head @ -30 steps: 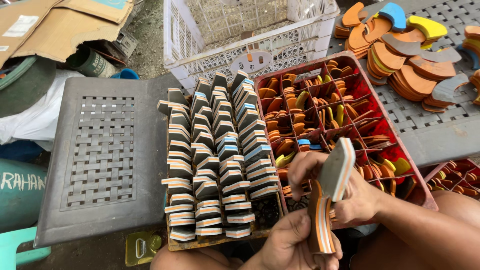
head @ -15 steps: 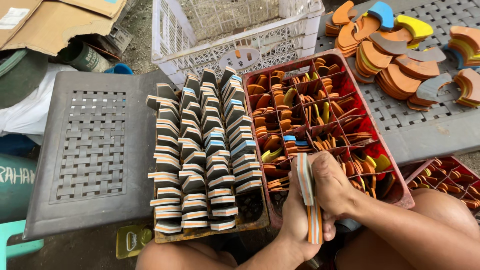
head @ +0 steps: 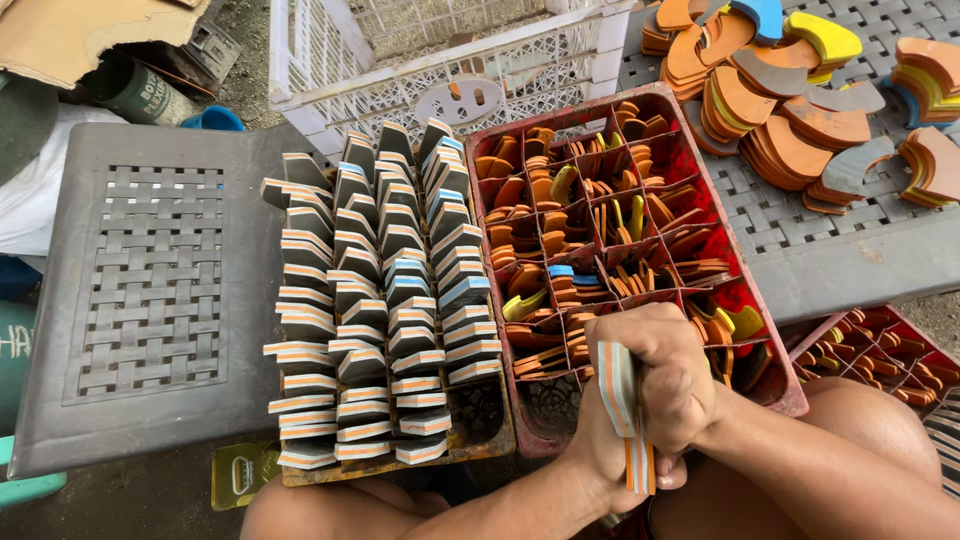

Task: The person sits on the ground and repeatedly picks up small curved plastic pieces from a red crate, then presses them onto the edges of stacked rectangular blocks held in a wooden frame. The person handles the parts one at a time, turning them over and aligning them before placing them into the frame.

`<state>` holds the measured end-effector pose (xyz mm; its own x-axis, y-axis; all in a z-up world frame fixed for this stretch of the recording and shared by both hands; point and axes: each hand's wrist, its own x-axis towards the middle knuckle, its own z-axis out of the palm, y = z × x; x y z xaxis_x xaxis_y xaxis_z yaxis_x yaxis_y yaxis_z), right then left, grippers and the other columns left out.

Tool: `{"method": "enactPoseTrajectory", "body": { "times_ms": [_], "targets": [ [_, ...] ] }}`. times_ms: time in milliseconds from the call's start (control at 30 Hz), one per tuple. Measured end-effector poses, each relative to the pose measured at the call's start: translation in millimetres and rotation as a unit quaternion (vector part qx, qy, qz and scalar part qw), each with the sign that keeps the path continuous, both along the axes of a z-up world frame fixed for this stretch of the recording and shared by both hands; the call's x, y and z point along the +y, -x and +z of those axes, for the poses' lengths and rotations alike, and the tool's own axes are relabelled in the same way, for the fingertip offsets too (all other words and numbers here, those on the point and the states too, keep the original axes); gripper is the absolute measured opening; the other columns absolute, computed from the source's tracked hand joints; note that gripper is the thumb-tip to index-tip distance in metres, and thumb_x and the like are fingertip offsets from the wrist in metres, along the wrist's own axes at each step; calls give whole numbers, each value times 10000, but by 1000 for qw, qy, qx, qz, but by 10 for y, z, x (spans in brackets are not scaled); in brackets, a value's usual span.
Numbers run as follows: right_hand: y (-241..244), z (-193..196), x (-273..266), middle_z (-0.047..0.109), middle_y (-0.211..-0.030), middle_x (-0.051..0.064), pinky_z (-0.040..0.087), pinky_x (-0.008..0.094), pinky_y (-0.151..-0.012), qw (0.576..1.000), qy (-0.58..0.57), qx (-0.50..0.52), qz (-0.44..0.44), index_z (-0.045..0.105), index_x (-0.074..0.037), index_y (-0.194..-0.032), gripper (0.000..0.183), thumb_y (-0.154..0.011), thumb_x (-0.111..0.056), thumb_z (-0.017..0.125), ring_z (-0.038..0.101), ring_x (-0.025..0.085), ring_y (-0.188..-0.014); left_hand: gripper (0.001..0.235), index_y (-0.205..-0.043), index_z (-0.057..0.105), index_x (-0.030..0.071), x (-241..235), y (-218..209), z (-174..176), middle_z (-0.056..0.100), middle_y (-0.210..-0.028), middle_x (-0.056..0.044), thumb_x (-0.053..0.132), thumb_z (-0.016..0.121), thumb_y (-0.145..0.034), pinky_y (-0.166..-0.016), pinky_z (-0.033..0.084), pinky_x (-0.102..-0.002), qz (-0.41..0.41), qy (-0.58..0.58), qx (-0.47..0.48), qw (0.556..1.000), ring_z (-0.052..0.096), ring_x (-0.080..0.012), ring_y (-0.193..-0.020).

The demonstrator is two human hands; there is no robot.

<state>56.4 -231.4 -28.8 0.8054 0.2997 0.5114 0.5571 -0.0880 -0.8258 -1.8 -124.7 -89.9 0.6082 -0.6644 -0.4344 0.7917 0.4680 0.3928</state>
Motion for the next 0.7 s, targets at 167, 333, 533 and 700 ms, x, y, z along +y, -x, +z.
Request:
{"method": "enactPoseTrajectory", "body": {
  "times_ms": [167,333,533,700],
  "targets": [
    [-107,8,-39,405,-568,91,369,397,-464,998,42,-47,12,506,-10,-671,792,-1079,-664,320,450,235,-471,448,-856,496,144,-65,-98,13,466,-647,18,534,552,-1068,-378,370,-270,20,45,32,998,478,-117,-441],
    [-207,-36,-64,434,-520,50,328,355,-426,998,28,39,-28,453,-55,-585,878,-1000,-779,180,440,198,-430,509,-876,536,171,-158,-276,125,462,-624,34,645,468,-1046,-385,355,-266,23,-2,90,996,464,-108,-442],
    [-421,-6,-295,518,-547,123,459,354,-557,935,-272,206,103,492,-48,-632,940,-1070,-818,177,511,220,-509,770,-935,555,187,-209,-449,433,439,-569,41,887,241,-999,-374,357,-239,8,54,36,998,462,-92,-439],
    [-512,158,-320,686,-939,203,564,414,-841,919,-283,273,-12,617,18,-986,959,-927,-844,201,671,292,-867,719,-1039,582,158,-279,-548,577,574,-731,16,776,219,-982,-414,366,-265,127,-46,14,991,537,-112,-567]
  ]
}}
